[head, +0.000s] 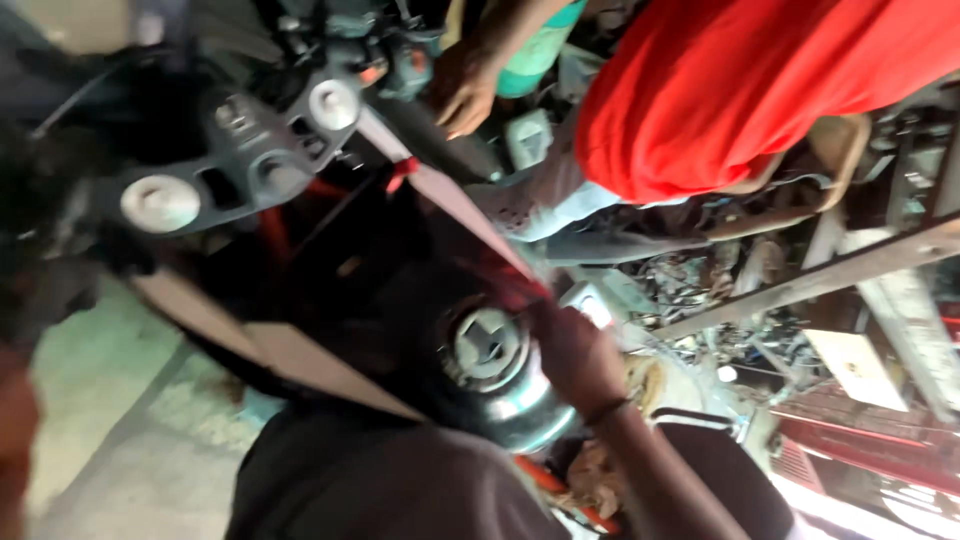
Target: The person uses a screwdriver to manipulate screws around the gas cap of a motorcycle fuel tank, handling a metal trim ring and a black plastic cover.
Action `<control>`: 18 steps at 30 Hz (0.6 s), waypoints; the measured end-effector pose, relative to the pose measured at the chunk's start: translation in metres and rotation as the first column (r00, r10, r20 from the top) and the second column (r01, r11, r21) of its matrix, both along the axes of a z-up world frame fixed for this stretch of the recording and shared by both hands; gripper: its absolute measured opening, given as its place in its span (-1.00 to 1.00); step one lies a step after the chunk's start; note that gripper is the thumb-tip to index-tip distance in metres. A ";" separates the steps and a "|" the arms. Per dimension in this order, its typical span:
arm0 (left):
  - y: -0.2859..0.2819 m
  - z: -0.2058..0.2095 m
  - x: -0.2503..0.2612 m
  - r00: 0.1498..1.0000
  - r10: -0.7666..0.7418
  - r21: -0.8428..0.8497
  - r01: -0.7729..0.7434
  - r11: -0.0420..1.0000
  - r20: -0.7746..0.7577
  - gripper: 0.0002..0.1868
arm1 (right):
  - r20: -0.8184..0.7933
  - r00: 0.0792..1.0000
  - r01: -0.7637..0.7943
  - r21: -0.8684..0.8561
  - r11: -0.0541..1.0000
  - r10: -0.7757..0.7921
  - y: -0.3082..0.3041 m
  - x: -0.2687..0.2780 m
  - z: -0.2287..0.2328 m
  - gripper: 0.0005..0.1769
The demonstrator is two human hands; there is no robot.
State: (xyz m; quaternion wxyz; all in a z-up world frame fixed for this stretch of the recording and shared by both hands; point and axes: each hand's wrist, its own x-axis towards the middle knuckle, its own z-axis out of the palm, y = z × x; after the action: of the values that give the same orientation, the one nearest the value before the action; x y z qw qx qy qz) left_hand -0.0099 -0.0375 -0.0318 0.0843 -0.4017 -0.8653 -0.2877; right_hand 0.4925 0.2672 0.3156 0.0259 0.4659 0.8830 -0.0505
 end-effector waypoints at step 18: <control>0.014 -0.020 0.003 1.000 0.023 0.041 -0.023 0.999 0.014 -0.87 | -0.207 0.950 0.208 -0.132 0.969 -0.232 -0.011 -0.014 0.009 -0.84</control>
State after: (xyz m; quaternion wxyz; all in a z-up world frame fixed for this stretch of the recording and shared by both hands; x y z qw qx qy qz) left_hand -0.0072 -0.0235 -0.0519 0.0900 -0.3880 -0.8643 -0.3072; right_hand 0.4787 0.2565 0.3250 -0.0526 0.5508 0.8189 -0.1527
